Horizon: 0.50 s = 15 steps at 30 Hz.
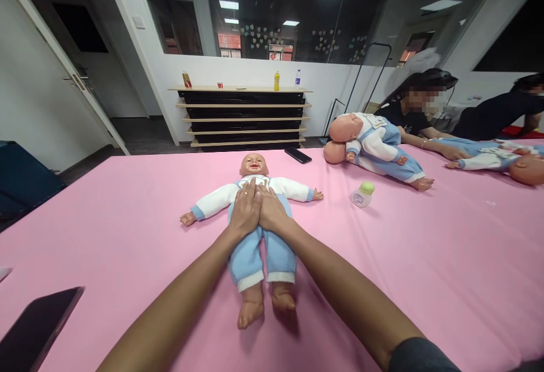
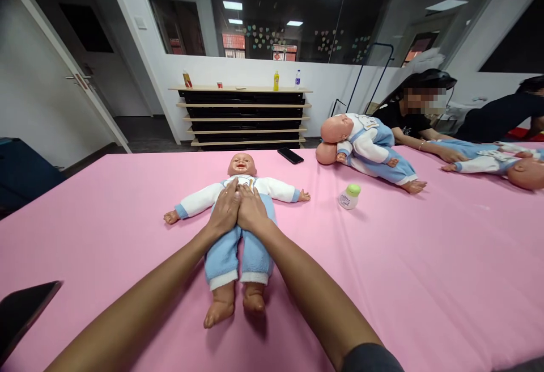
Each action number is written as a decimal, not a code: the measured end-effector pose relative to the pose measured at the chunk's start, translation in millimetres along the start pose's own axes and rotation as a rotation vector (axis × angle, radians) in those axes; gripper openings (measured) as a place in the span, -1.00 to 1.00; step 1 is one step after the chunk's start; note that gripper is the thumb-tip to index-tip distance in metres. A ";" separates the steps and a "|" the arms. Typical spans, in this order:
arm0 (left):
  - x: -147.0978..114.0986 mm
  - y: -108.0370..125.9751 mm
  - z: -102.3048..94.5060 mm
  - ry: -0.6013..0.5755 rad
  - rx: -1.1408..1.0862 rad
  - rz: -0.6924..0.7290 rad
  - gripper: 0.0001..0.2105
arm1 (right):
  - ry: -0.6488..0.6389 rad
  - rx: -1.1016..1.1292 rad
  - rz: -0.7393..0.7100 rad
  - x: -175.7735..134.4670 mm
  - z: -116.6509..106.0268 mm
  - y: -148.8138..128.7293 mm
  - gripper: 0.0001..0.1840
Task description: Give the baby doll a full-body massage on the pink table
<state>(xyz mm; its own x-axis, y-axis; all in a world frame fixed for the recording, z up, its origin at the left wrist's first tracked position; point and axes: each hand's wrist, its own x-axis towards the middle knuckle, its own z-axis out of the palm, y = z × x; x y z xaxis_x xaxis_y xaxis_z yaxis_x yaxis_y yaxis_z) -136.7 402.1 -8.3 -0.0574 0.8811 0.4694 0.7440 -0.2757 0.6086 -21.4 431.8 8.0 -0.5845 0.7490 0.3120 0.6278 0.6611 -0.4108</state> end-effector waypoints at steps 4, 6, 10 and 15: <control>-11.5 -12.8 6.2 -0.067 0.076 -0.005 -0.45 | 0.015 -0.077 -0.009 -8.2 15.1 4.6 -0.37; -11.6 -16.5 8.7 -0.085 0.103 -0.027 -0.44 | 0.014 -0.083 0.009 -9.4 17.0 5.4 -0.37; -6.8 -16.3 11.5 -0.083 0.093 -0.071 -0.43 | 0.048 -0.042 0.097 -6.7 14.8 2.9 -0.39; -18.5 -8.6 -10.7 0.151 -0.061 -0.195 -0.45 | 0.229 0.171 0.269 -21.3 -3.0 2.2 -0.39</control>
<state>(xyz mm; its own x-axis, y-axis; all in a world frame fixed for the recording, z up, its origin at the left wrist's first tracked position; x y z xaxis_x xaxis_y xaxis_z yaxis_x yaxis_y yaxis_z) -149.1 384.1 -15.3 -0.2985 0.8538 0.4265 0.6676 -0.1326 0.7326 -6.0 417.4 3.1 -0.2694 0.8977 0.3488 0.6367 0.4377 -0.6349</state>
